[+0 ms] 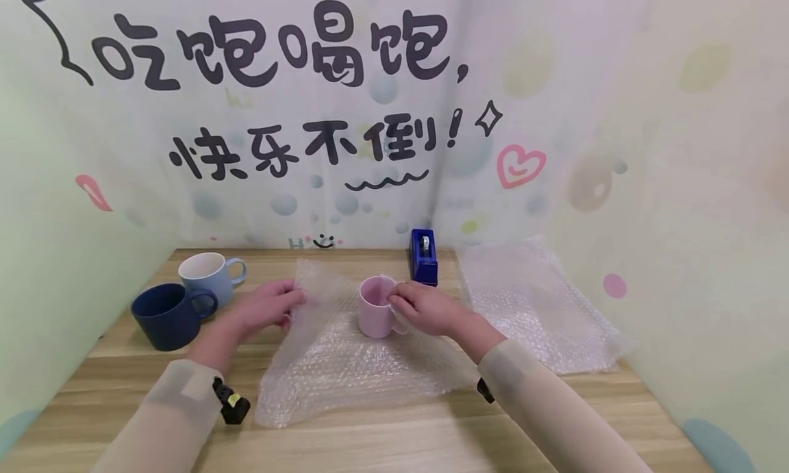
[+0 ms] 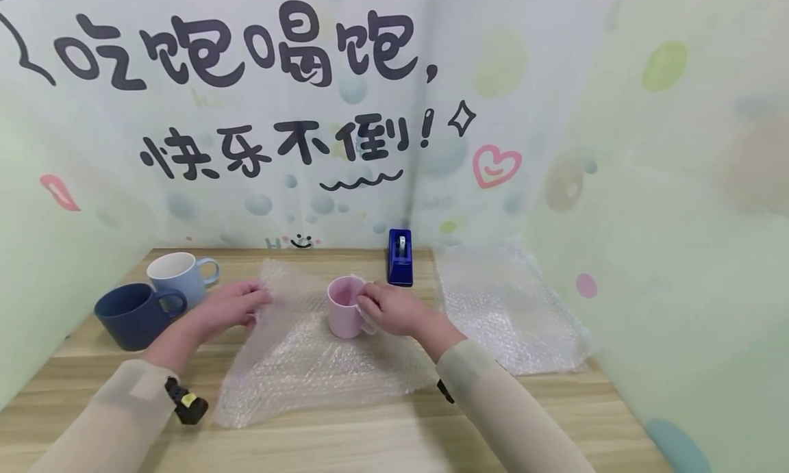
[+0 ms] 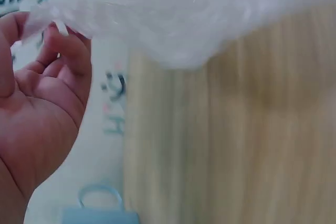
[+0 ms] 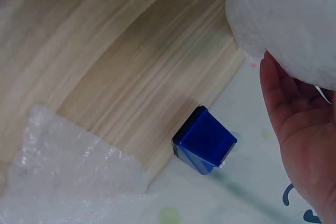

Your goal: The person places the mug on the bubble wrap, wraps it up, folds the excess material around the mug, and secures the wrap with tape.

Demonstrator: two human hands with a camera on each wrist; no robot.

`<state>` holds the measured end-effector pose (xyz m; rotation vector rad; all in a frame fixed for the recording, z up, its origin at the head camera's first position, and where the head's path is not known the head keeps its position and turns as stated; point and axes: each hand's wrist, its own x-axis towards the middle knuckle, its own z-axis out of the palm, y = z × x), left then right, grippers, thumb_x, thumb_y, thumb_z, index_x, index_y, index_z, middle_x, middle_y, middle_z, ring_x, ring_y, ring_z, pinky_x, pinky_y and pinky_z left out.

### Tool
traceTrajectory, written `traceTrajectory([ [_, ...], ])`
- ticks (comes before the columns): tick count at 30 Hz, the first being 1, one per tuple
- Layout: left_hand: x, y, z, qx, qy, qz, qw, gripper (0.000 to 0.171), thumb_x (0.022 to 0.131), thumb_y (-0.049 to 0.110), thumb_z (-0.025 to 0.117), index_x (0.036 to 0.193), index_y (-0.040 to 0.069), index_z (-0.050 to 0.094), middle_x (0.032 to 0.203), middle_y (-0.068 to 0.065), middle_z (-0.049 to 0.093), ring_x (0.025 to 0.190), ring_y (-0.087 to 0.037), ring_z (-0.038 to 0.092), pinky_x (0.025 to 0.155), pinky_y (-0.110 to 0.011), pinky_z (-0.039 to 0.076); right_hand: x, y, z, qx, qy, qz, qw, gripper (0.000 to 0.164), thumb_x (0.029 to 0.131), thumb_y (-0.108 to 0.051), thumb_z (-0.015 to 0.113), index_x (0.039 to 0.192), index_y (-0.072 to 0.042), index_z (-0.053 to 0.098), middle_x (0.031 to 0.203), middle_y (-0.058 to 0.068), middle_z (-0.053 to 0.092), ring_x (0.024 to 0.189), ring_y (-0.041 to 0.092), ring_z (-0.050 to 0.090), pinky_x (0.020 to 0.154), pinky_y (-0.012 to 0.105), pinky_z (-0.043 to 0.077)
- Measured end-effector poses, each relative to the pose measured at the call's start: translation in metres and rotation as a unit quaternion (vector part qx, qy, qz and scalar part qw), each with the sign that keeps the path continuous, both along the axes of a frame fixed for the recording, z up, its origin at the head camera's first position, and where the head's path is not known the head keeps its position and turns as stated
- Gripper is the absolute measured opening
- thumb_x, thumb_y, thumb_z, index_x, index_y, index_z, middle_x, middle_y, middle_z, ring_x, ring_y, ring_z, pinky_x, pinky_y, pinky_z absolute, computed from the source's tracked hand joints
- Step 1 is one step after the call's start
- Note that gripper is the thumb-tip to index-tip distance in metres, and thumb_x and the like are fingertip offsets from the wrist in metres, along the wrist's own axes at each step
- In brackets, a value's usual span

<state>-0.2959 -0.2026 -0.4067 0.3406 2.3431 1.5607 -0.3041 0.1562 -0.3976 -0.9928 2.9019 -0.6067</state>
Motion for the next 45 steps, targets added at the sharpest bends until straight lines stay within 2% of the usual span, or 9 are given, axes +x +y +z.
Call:
traceTrajectory([
  [6, 0.001, 0.044, 0.009, 0.078, 0.020, -0.031, 0.9963, 0.032, 0.114, 0.023, 0.057, 0.130, -0.005, 0.059, 0.104, -0.006, 0.069, 0.091, -0.019, 0.067, 0.078, -0.035, 0.065, 0.000, 0.000, -0.001, -0.005, 0.003, 0.004, 1.000, 0.028, 0.117, -0.031, 0.050, 0.124, -0.015, 0.071, 0.114, 0.003, 0.071, 0.106, 0.018, 0.067, 0.097, 0.043, 0.059],
  [9, 0.002, 0.063, 0.007, 0.077, 0.047, -0.037, 0.9953, 0.033, 0.114, 0.028, 0.058, 0.127, -0.002, 0.062, 0.107, -0.007, 0.068, 0.098, -0.021, 0.066, 0.081, -0.038, 0.064, 0.001, 0.000, -0.001, -0.006, 0.004, 0.007, 1.000, 0.027, 0.117, -0.031, 0.050, 0.124, -0.015, 0.071, 0.114, 0.003, 0.071, 0.106, 0.018, 0.067, 0.097, 0.043, 0.059],
  [12, 0.003, 0.071, 0.003, 0.066, 0.075, -0.037, 0.9943, 0.041, 0.118, 0.034, 0.047, 0.134, 0.002, 0.066, 0.122, -0.012, 0.071, 0.106, -0.023, 0.067, 0.085, -0.041, 0.062, 0.000, -0.001, -0.002, -0.005, 0.002, 0.007, 1.000, 0.027, 0.117, -0.031, 0.049, 0.122, -0.015, 0.070, 0.114, 0.003, 0.071, 0.105, 0.018, 0.066, 0.095, 0.043, 0.059],
  [15, 0.004, 0.074, -0.003, 0.028, 0.130, -0.042, 0.9902, 0.039, 0.117, 0.024, 0.045, 0.146, 0.009, 0.067, 0.142, -0.014, 0.070, 0.114, -0.028, 0.069, 0.089, -0.044, 0.059, -0.001, -0.002, -0.003, -0.006, -0.001, 0.008, 1.000, 0.028, 0.117, -0.032, 0.049, 0.123, -0.015, 0.070, 0.117, 0.004, 0.072, 0.108, 0.020, 0.067, 0.097, 0.045, 0.059],
  [19, 0.005, 0.077, -0.014, -0.058, 0.250, -0.086, 0.9625, 0.042, 0.110, 0.003, 0.053, 0.149, 0.010, 0.067, 0.159, -0.016, 0.061, 0.139, -0.040, 0.062, 0.111, -0.057, 0.056, -0.002, -0.002, -0.005, 0.001, 0.006, 0.008, 1.000, 0.029, 0.117, -0.030, 0.049, 0.130, -0.013, 0.069, 0.126, 0.008, 0.073, 0.120, 0.027, 0.071, 0.107, 0.050, 0.059],
  [22, 0.006, 0.081, -0.019, -0.086, 0.301, -0.111, 0.9433, 0.046, 0.108, -0.002, 0.053, 0.152, 0.008, 0.065, 0.167, -0.018, 0.053, 0.155, -0.045, 0.048, 0.125, -0.063, 0.044, -0.003, -0.002, -0.006, 0.009, 0.017, 0.009, 1.000, 0.030, 0.117, -0.028, 0.049, 0.133, -0.012, 0.068, 0.126, 0.010, 0.073, 0.122, 0.030, 0.071, 0.110, 0.052, 0.058],
  [29, 0.004, 0.086, -0.014, -0.136, 0.293, -0.119, 0.9389, 0.055, 0.104, -0.002, 0.045, 0.155, 0.010, 0.063, 0.163, -0.015, 0.055, 0.152, -0.043, 0.051, 0.122, -0.062, 0.047, -0.004, -0.002, -0.004, 0.005, 0.022, 0.015, 1.000, 0.023, 0.117, -0.026, 0.047, 0.118, -0.011, 0.066, 0.120, 0.010, 0.072, 0.113, 0.028, 0.069, 0.103, 0.051, 0.059],
  [35, -0.002, 0.091, -0.007, -0.184, 0.283, -0.129, 0.9325, 0.064, 0.095, -0.007, 0.043, 0.149, 0.016, 0.069, 0.147, -0.012, 0.059, 0.134, -0.035, 0.061, 0.111, -0.054, 0.054, -0.005, -0.002, -0.003, 0.000, 0.010, 0.010, 1.000, 0.027, 0.118, -0.028, 0.047, 0.126, -0.012, 0.067, 0.127, 0.009, 0.072, 0.120, 0.026, 0.068, 0.109, 0.049, 0.057],
  [45, -0.014, 0.101, -0.003, -0.196, 0.285, -0.153, 0.9259, 0.041, 0.103, 0.006, 0.050, 0.133, 0.004, 0.078, 0.121, -0.011, 0.061, 0.113, -0.025, 0.059, 0.100, -0.044, 0.053, -0.005, -0.005, -0.003, -0.009, -0.016, 0.003, 1.000, 0.032, 0.117, -0.026, 0.046, 0.137, -0.012, 0.067, 0.141, 0.012, 0.070, 0.136, 0.030, 0.066, 0.119, 0.050, 0.052],
])
